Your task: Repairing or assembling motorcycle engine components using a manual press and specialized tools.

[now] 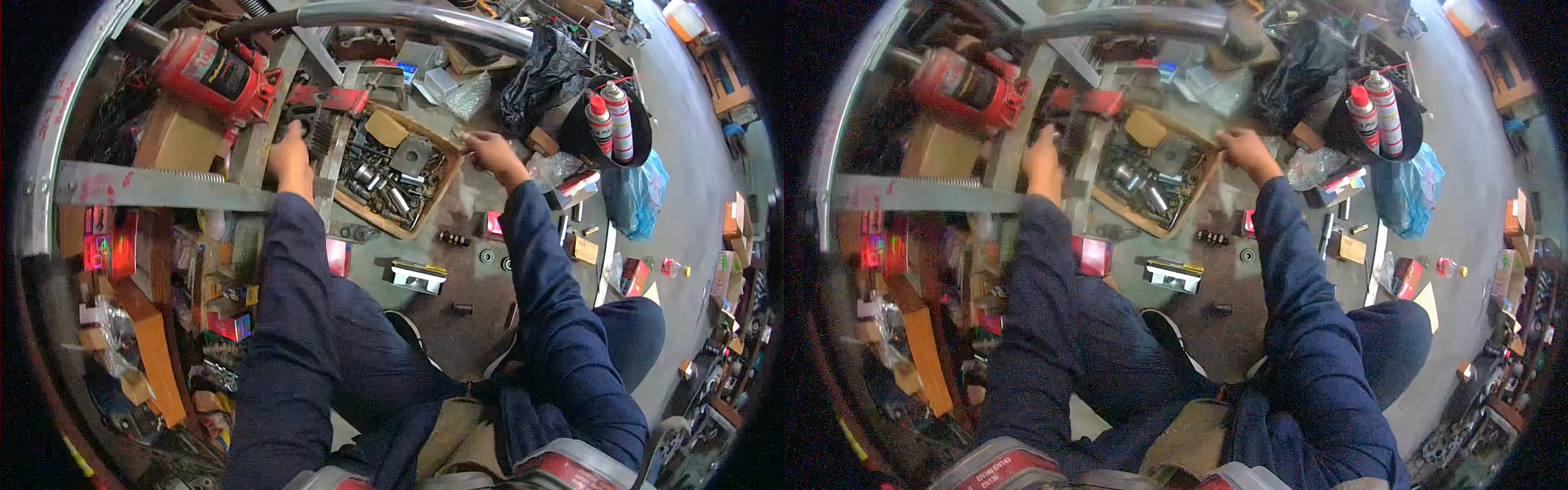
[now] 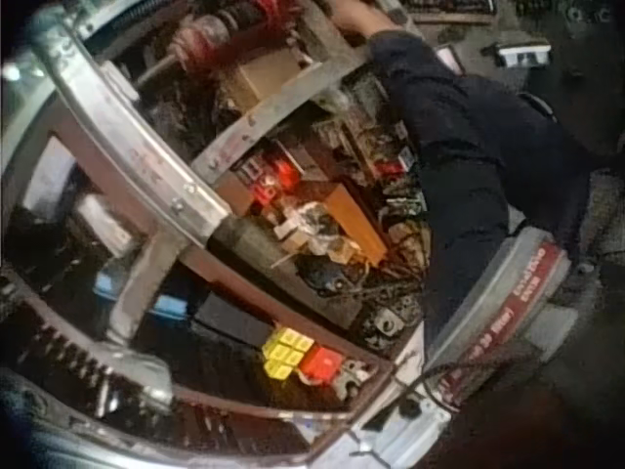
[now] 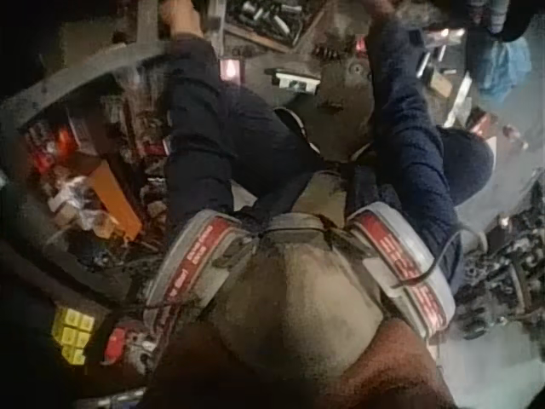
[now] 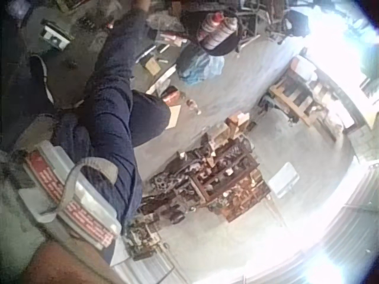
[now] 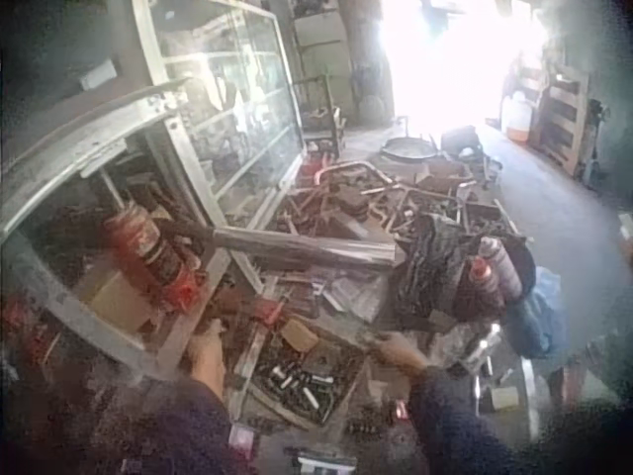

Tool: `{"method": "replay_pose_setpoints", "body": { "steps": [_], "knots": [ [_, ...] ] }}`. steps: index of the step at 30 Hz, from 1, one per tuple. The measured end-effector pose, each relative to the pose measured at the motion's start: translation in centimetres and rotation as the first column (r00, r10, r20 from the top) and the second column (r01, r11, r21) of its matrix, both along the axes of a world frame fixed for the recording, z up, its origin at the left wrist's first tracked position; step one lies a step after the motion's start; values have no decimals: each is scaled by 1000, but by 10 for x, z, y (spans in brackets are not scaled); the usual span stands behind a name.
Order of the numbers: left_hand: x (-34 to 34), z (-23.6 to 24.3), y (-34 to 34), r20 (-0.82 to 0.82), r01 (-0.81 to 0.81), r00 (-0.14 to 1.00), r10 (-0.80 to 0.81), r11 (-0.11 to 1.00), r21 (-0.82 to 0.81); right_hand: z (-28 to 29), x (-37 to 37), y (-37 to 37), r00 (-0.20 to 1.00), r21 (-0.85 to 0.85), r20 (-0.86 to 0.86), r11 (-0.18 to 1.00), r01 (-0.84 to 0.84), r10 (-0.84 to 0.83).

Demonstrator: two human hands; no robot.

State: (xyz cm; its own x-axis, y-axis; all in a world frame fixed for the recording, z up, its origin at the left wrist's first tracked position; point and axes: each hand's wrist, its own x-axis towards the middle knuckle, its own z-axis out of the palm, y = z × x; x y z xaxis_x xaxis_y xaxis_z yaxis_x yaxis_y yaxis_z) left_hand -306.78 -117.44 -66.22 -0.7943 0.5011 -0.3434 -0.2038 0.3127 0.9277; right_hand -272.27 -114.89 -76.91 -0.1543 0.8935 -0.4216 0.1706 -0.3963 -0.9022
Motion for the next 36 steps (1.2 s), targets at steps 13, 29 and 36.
{"method": "replay_pose_setpoints", "body": {
  "steps": [13, 29, 36],
  "knots": [
    [-33, 1, 12, -678, 429, 379, -631, 768, -475, -58, -80, -90, 511, 26, 725, 722, -691, 462],
    [-55, -9, 22, -622, 499, 351, -700, 702, -508, -62, -106, -99, 747, 329, 635, 806, -492, 197],
    [-48, -4, 15, -592, 524, 378, -712, 692, -497, -69, -99, -77, 798, 516, 594, 810, -279, -104]
  ]
}}
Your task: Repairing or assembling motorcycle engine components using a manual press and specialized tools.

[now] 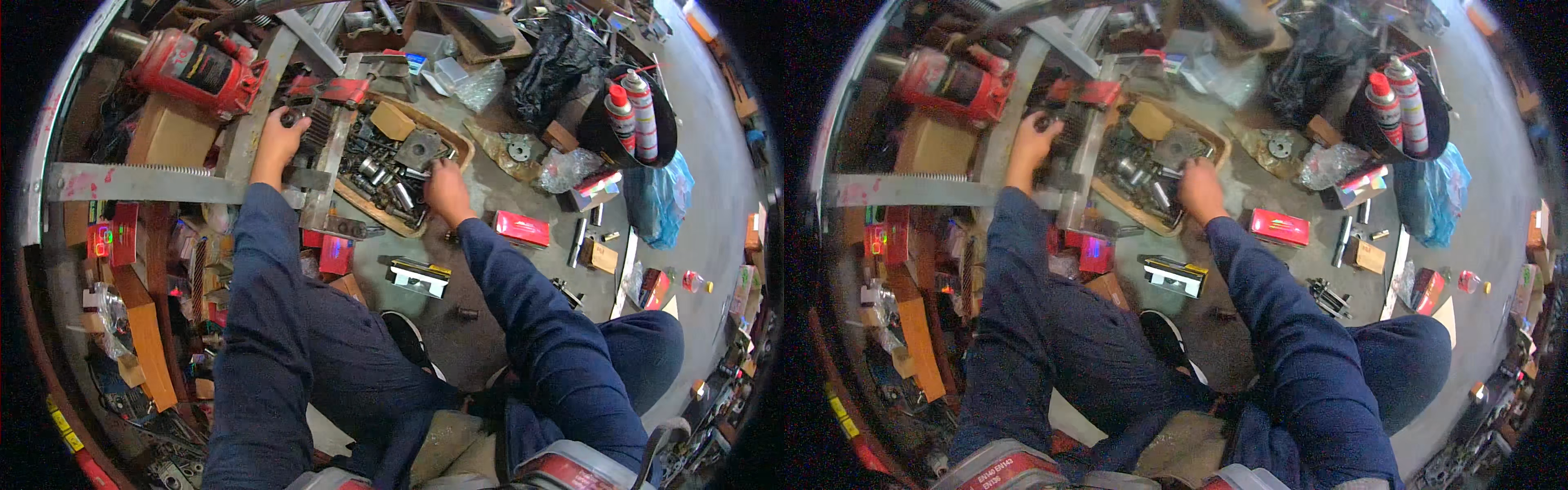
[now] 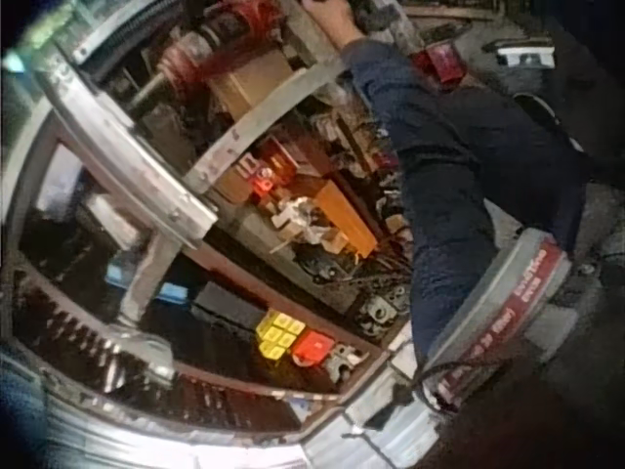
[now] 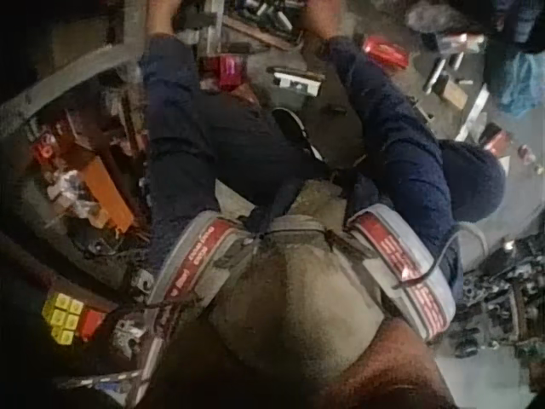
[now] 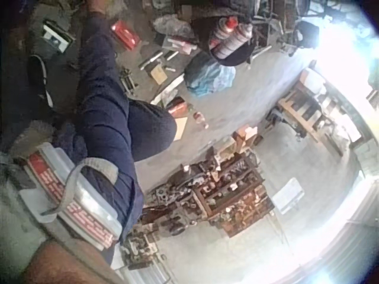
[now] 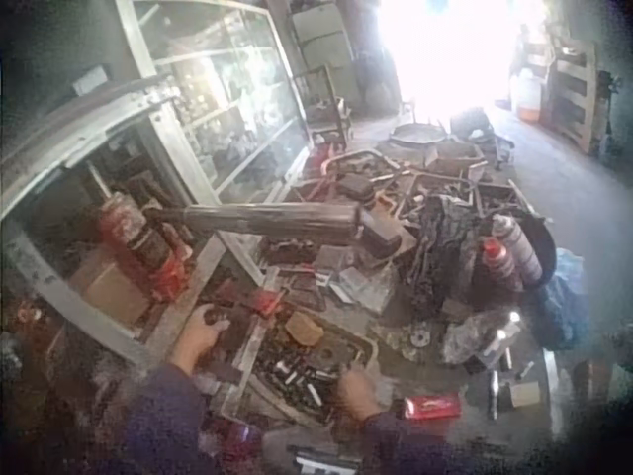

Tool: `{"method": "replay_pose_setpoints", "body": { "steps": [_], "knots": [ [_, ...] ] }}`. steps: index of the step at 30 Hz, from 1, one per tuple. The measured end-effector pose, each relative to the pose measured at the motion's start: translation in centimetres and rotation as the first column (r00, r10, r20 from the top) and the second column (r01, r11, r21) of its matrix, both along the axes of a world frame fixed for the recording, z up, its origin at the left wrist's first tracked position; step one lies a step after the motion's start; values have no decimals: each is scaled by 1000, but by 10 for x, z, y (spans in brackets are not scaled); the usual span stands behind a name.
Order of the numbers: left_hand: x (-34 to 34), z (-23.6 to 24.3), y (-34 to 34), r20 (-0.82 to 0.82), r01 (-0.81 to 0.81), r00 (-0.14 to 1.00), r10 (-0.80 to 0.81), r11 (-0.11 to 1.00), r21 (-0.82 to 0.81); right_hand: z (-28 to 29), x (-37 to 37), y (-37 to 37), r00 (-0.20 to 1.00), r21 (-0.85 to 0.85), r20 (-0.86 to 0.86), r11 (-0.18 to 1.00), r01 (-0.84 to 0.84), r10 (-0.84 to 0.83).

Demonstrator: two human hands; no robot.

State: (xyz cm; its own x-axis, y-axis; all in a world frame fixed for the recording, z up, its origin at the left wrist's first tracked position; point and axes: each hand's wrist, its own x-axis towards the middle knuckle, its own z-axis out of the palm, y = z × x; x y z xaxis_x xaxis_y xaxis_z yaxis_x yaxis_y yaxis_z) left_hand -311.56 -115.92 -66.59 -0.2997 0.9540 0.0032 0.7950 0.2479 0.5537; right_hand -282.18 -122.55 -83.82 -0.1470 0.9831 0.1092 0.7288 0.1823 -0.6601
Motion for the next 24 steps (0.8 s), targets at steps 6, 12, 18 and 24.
{"method": "replay_pose_setpoints", "body": {
  "steps": [6, 12, 18, 24],
  "knots": [
    [6, 4, -5, 6, -66, 998, 66, 998, 1, 9, 0, 12, 963, -92, 224, 987, -135, 152],
    [5, 0, -3, 72, -57, 996, 57, 998, -2, -4, -4, 48, 993, -516, -114, 851, -97, 45],
    [7, 2, -5, 25, -52, 998, 51, 998, 26, -7, 19, 77, -3, -694, -705, 692, -197, -709],
    [5, -1, -3, 0, -86, 996, 86, 996, 28, 32, 78, 101, -250, -631, -629, 671, -390, -736]
  ]
}}
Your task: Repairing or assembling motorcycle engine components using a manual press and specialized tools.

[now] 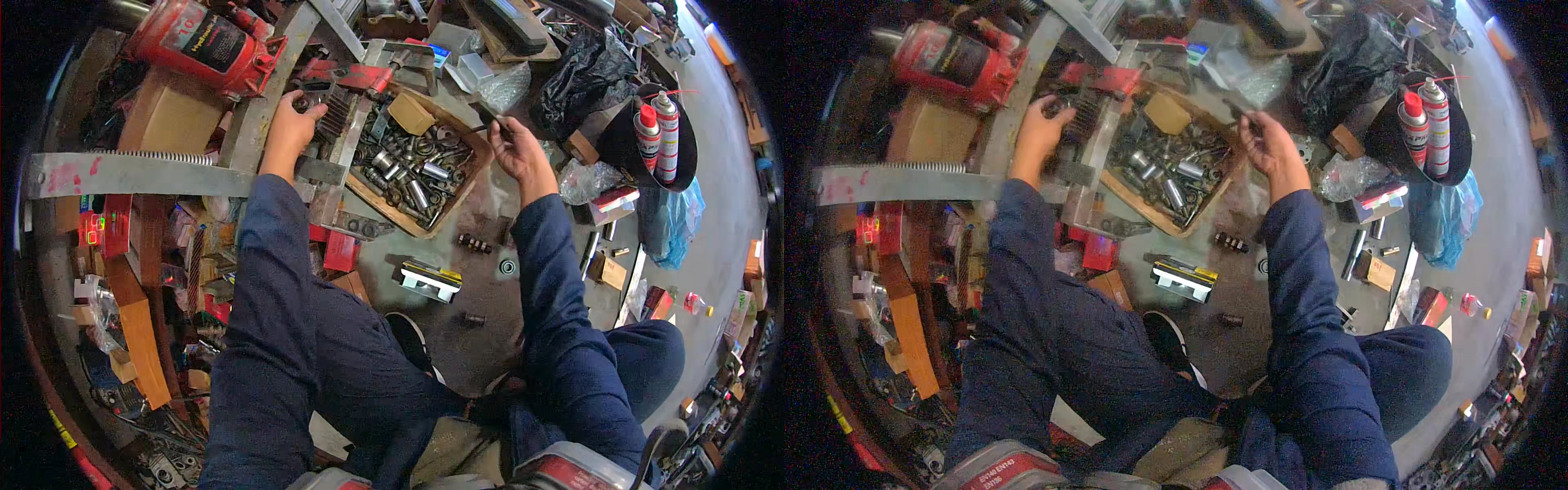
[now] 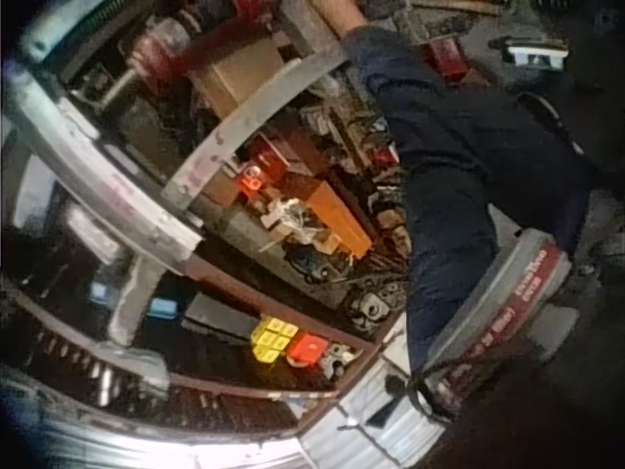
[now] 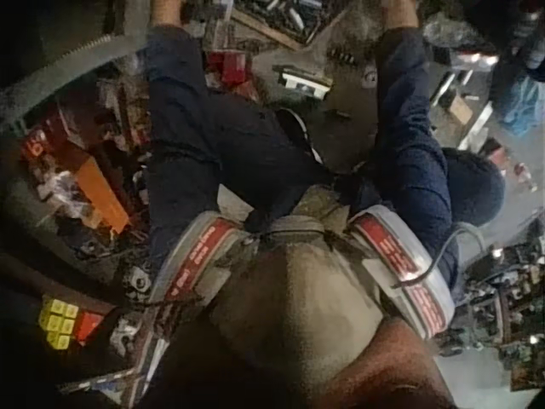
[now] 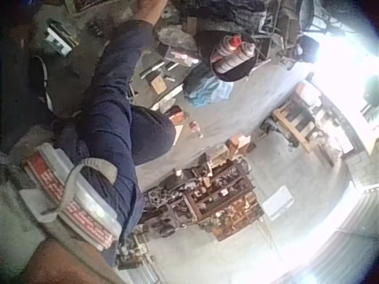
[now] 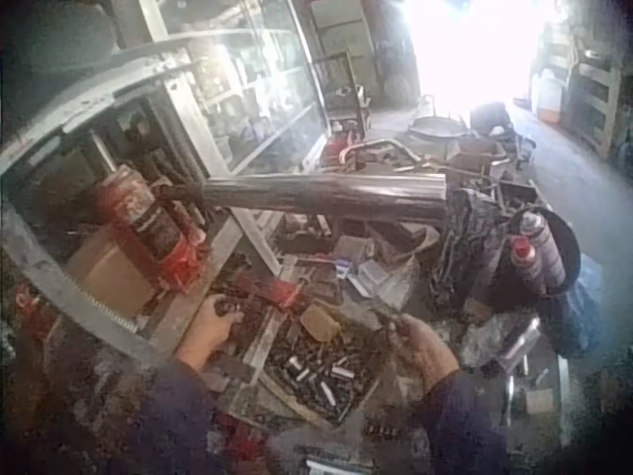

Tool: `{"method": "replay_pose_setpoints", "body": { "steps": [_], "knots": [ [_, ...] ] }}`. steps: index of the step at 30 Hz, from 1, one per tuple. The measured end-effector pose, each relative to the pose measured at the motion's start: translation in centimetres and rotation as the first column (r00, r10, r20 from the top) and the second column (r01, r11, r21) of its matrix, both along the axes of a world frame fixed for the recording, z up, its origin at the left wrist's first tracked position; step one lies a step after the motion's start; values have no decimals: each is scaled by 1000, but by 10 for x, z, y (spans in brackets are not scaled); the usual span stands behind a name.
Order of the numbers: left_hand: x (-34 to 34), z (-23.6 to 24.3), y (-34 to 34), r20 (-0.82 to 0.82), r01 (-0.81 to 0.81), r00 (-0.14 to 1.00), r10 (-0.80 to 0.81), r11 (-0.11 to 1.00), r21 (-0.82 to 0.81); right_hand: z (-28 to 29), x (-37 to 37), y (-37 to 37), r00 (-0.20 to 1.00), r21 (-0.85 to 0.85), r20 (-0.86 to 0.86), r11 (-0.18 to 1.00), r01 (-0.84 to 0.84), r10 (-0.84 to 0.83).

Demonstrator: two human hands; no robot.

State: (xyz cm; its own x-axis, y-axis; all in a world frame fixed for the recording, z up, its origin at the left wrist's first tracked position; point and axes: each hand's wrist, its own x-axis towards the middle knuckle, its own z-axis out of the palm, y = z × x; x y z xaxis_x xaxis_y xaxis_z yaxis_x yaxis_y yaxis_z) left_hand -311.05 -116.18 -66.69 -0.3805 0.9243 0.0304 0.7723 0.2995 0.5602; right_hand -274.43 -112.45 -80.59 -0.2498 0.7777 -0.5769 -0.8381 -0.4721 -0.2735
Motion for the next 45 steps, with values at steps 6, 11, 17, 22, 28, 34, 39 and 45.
{"method": "replay_pose_setpoints", "body": {
  "steps": [6, 11, 17, 22, 28, 34, 39, 45],
  "knots": [
    [-2, -1, 2, 29, 19, 999, -19, 1000, 9, -18, 20, -12, 962, -31, 160, 975, -218, 221],
    [1, 3, 0, 14, 18, 1000, -18, 1000, -12, -34, 22, -22, 663, 79, 682, 870, -487, 309],
    [3, 4, 0, 39, -2, 999, 3, 1000, -30, -25, 19, -23, 15, -88, 983, 544, -834, 181],
    [5, 5, -4, -57, 28, 998, -26, 999, 25, -25, 11, -29, -181, -72, 954, 403, -912, -241],
    [9, 13, -6, 42, 15, 999, -13, 998, -54, -17, 16, -23, 35, -80, 976, 505, -859, 214],
    [14, 17, -9, 68, 35, 997, -31, 998, -56, 5, -43, -16, -502, -81, 654, 608, -790, -566],
    [9, 10, -8, 109, -37, 993, 42, 998, -45, -14, -152, -20, 18, 138, 946, 354, -925, -323],
    [14, 6, -17, 191, -169, 966, 171, 985, -26, -54, -223, 5, -132, 150, 828, 443, -884, -544]
  ]
}}
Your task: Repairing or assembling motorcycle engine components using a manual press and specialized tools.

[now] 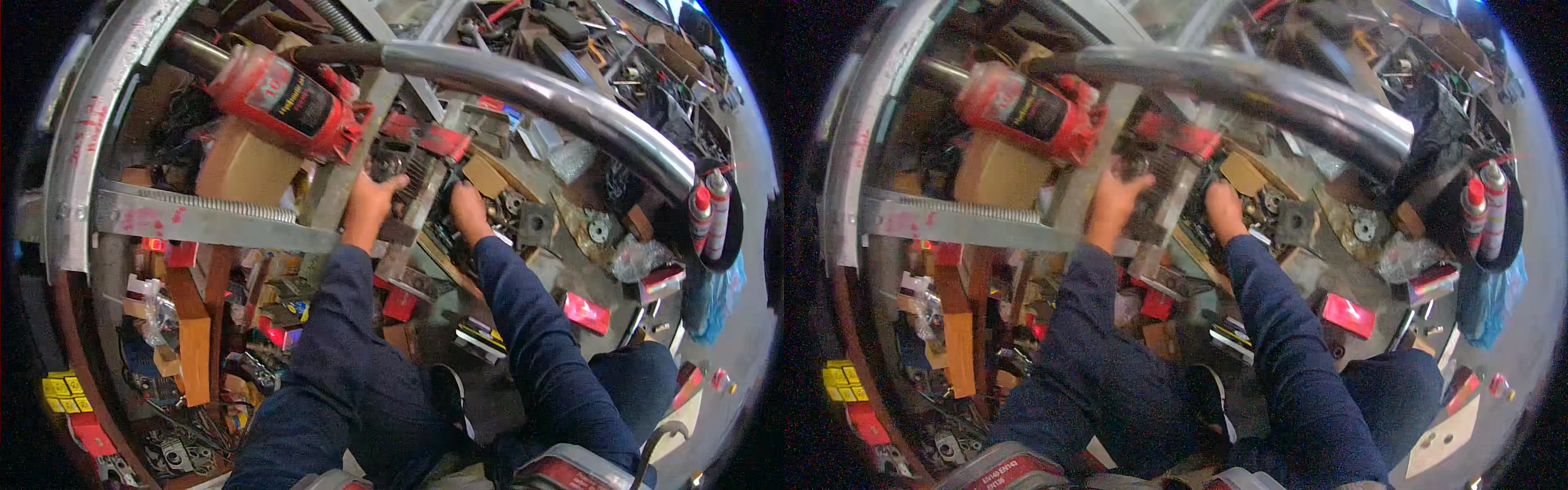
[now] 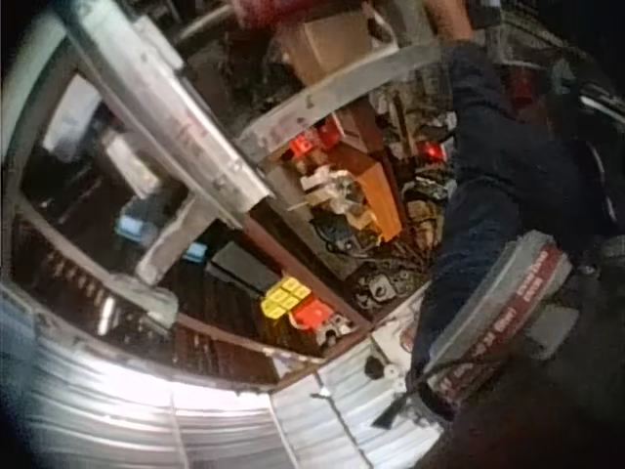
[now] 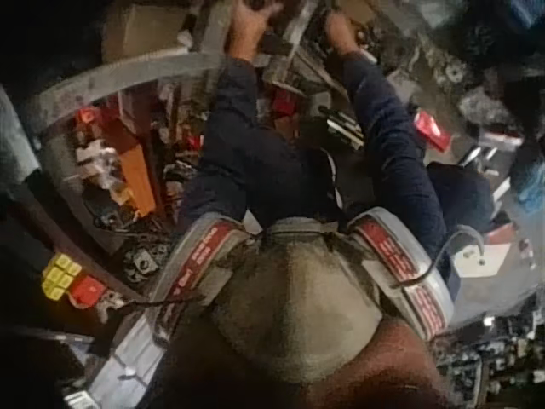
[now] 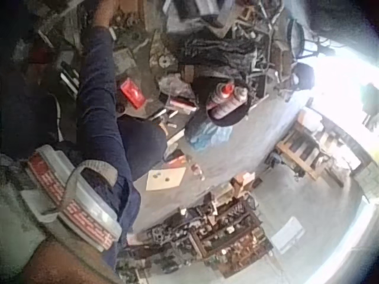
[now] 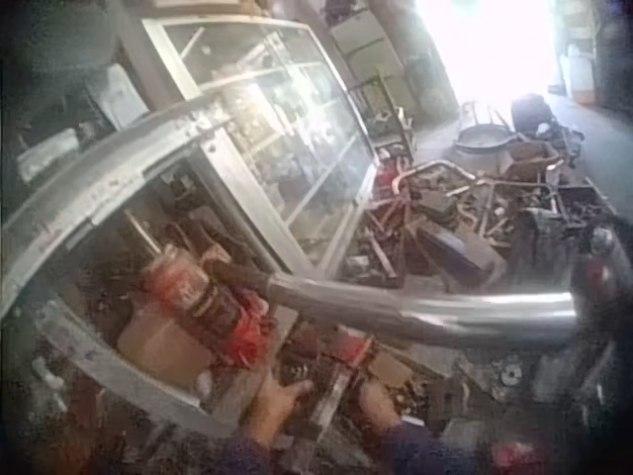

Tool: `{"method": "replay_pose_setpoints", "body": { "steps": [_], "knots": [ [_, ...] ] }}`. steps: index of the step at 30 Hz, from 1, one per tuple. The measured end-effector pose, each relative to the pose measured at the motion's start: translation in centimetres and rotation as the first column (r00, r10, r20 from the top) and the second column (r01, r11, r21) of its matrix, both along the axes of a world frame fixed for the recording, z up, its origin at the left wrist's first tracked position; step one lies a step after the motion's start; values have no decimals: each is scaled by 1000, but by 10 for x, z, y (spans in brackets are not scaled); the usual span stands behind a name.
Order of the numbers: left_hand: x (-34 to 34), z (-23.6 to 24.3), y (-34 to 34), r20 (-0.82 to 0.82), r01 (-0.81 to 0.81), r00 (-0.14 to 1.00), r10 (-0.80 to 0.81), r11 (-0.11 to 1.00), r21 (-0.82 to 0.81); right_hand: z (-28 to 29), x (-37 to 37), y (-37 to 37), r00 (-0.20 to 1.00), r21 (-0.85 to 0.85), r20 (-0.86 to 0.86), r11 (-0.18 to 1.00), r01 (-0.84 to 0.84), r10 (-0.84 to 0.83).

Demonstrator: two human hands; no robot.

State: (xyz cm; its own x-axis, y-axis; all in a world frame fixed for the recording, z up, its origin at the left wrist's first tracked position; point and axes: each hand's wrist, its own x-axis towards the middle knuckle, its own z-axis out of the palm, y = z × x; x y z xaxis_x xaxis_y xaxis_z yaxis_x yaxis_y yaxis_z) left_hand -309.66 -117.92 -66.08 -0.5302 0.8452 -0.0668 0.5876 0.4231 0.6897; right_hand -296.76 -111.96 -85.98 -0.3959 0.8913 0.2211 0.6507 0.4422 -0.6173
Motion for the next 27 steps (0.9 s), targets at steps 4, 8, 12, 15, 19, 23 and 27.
{"method": "replay_pose_setpoints", "body": {
  "steps": [4, 8, 12, 15, 19, 23, 27],
  "knots": [
    [5, 3, -1, 90, 1, 996, -8, 998, 70, -9, -11, 19, 979, -256, -20, 948, 189, -201],
    [4, 8, 2, 154, 15, 988, -21, 999, 45, -13, -17, 26, 978, -177, -35, 964, 198, -207],
    [7, 14, 0, 78, -4, 997, 14, 993, -119, -16, -21, 29, 968, -219, -13, 946, 241, -249],
    [11, 16, -1, 151, 22, 988, -12, 998, -66, -15, -16, 30, 973, -208, 53, 950, 233, -226],
    [10, 14, -2, 149, -11, 989, 24, 996, -83, -4, -7, 28, 958, -217, 169, 939, 266, -232],
    [6, 6, -4, 81, -44, 996, 46, 999, -26, 10, 0, 22, 965, -292, 138, 922, 253, -222],
    [5, 3, -3, 97, -24, 995, 22, 1000, 18, 22, 8, 9, 954, -310, -4, 907, 284, -300]
  ]
}}
